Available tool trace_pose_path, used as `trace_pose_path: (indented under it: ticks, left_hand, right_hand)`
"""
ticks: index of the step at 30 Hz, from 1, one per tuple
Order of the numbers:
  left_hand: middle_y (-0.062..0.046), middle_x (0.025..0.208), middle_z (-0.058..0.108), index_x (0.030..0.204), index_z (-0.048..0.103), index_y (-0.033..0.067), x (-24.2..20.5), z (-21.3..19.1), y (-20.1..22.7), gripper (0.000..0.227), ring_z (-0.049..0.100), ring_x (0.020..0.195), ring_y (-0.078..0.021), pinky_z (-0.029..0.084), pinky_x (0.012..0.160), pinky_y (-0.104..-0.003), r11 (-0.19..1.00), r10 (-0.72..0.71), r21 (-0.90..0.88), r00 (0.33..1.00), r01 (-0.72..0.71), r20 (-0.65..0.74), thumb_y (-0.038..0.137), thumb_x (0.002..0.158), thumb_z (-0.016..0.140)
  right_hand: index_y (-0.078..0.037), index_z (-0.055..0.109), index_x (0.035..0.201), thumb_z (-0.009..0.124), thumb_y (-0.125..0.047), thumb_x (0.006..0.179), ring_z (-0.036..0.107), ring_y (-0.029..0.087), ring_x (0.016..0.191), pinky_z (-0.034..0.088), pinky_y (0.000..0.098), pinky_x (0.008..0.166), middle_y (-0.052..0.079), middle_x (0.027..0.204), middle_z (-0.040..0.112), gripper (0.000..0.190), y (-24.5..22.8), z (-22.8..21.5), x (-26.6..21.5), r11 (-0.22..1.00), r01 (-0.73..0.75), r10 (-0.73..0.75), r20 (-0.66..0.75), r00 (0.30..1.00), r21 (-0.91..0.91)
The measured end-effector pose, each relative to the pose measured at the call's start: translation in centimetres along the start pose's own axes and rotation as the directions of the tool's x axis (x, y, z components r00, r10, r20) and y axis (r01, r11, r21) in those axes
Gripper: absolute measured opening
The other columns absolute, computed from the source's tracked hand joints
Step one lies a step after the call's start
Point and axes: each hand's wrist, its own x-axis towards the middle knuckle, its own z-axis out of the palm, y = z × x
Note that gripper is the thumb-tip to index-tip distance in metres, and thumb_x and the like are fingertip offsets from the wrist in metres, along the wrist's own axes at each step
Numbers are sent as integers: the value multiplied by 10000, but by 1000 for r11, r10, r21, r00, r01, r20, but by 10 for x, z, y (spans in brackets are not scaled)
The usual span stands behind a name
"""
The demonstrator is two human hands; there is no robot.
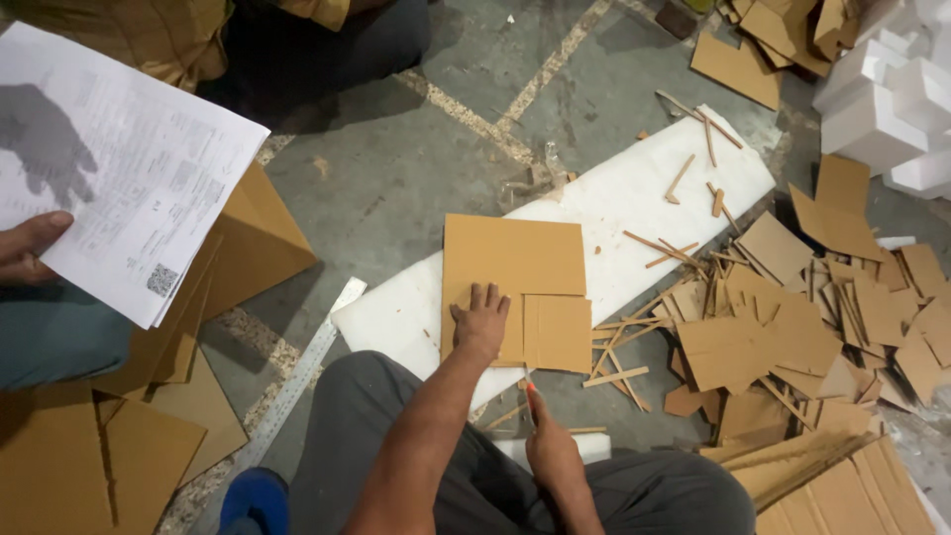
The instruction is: The person sits on the floor and uses a utility knife to cut rectangular pieces of cardboard on a white foam board. They repeatedly pick up sheets, cut them into smaller pieces, and place the cut pieces aside.
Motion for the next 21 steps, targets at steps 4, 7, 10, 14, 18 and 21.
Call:
trace_pose_path:
  ticks: [4, 7, 10, 14, 18, 21]
  left_hand:
    - [-60, 1715, 83, 1632, 178, 236, -1, 0, 1, 1219, 96, 1552, -402, 383, 1065, -724, 1000, 5, 6, 999, -5, 39, 389, 695, 944]
    - [-56, 1717, 60, 1635, 159, 237, 1, -2, 3, 1239, 75, 1553, -402, 378, 1069, -725, 1000, 1, -3, 997, -1, 75, 396, 694, 949]
    - [-53, 1715, 66, 1632, 168, 234, 3, -4, 0, 1229, 77, 1554, -397, 378, 1075, -723, 1000, 5, -2, 998, -5, 67, 397, 696, 947]
    - [-73, 1713, 90, 1631, 193, 228, 1, -1, 1, 1201, 93, 1552, -396, 384, 1075, -719, 1000, 7, 12, 999, -7, 41, 382, 704, 941]
    - [-69, 1707, 108, 1625, 208, 234, 0, -4, 1, 1184, 95, 1549, -393, 384, 1069, -722, 1000, -2, -6, 999, 2, 41, 346, 702, 941]
    - [-70, 1703, 118, 1616, 224, 229, 0, -6, 0, 1150, 95, 1549, -394, 387, 1062, -726, 1000, 5, -16, 999, -4, 33, 337, 714, 929]
  right_hand:
    - [-339, 351, 1538, 547, -27, 779, 678, 496, 892, 521, 589, 790, 304, 943, 704, 844, 9, 2, -15, 993, 98, -97, -12, 995, 70]
    - [-382, 299, 1573, 530, -72, 855, 685, 487, 868, 509, 590, 810, 291, 916, 720, 816, 8, -6, -24, 999, -22, 23, 44, 999, -33]
    - [-319, 291, 1557, 579, -115, 856, 647, 540, 829, 494, 635, 707, 315, 958, 686, 785, -4, -16, -16, 985, 123, -104, -154, 983, 123]
    - [-287, 293, 1591, 551, -131, 925, 656, 534, 837, 505, 618, 755, 333, 909, 693, 731, -22, -21, 35, 993, 82, -69, -156, 985, 83]
    - [-236, 395, 1532, 542, -84, 913, 662, 530, 916, 531, 598, 789, 325, 1047, 689, 655, -38, -18, 82, 967, 230, -190, -288, 939, 111]
    - [-217, 427, 1519, 519, -45, 882, 666, 513, 974, 532, 584, 822, 310, 1140, 674, 666, -41, -25, 90, 956, 220, -156, -298, 942, 196]
